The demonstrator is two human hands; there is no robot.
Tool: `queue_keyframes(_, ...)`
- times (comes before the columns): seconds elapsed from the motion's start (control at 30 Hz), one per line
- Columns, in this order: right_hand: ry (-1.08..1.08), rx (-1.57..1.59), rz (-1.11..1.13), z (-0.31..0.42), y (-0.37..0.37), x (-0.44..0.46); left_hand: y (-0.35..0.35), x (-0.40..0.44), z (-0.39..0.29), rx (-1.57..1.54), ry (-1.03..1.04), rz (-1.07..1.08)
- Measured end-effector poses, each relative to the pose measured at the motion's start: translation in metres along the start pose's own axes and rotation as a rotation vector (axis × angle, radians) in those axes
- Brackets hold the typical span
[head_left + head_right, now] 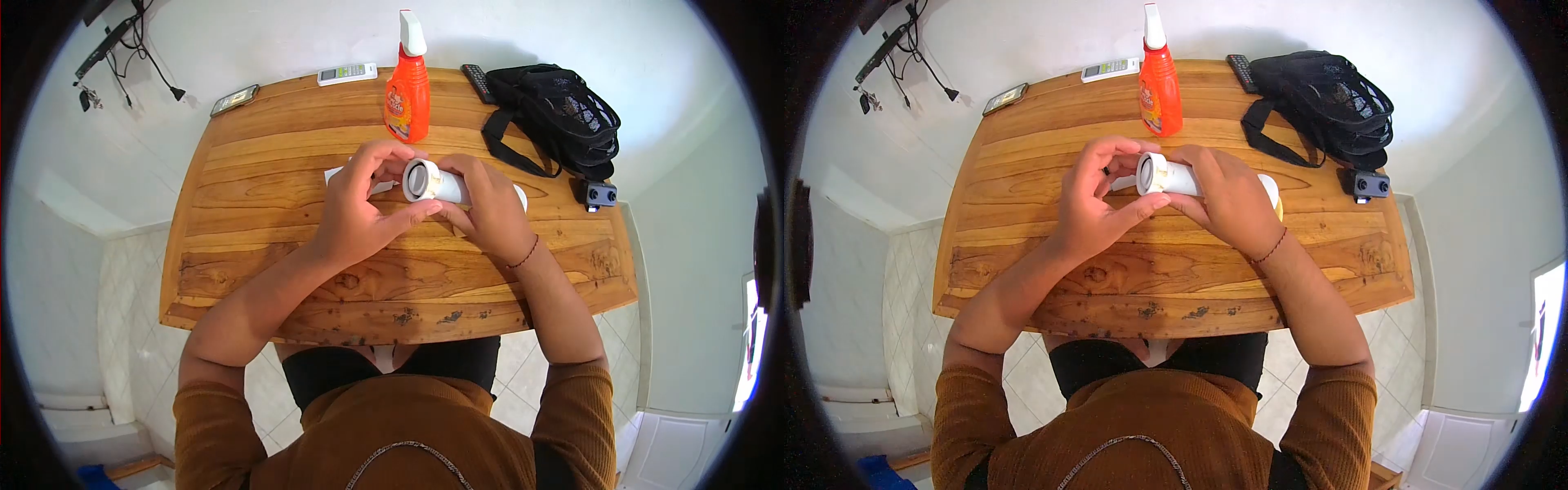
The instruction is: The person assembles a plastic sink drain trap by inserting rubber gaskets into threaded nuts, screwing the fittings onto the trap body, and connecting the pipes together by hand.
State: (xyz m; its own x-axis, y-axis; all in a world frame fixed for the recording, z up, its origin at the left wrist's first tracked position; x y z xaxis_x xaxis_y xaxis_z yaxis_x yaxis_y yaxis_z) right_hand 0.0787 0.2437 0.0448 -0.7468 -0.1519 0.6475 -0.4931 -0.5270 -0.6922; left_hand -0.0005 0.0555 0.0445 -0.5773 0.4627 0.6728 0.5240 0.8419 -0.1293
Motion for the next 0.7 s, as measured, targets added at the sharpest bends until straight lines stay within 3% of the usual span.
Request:
queue_keyframes(0.37,-0.088,0.015,0.009,-0.003,-0.001,0.002,0.000,-0.001,-0.001,0.108,0.068,0.005)
queue_keyframes(0.53,-0.092,0.052,0.024,-0.002,0.000,0.000,-0.002,-0.001,-0.013,0.346,0.234,0.074)
queue_keyframes(0.7,0.061,0.273,0.005,-0.008,0.009,-0.006,-0.001,0.000,-0.012,0.362,0.291,0.061)
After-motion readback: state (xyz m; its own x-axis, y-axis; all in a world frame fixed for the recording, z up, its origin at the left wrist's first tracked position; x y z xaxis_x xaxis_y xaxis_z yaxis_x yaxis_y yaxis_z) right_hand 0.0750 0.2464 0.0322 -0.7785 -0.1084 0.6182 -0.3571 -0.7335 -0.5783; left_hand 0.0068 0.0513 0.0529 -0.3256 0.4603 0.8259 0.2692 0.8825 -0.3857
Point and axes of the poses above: each hand's wrist, its own x-axis towards the middle knuckle, its own y-axis out of the palm, z = x × y, the point moved 2 cm from there along x, towards the middle knuckle, and after that the axes turned 3 degrees about -z, right-handed, at the moved point
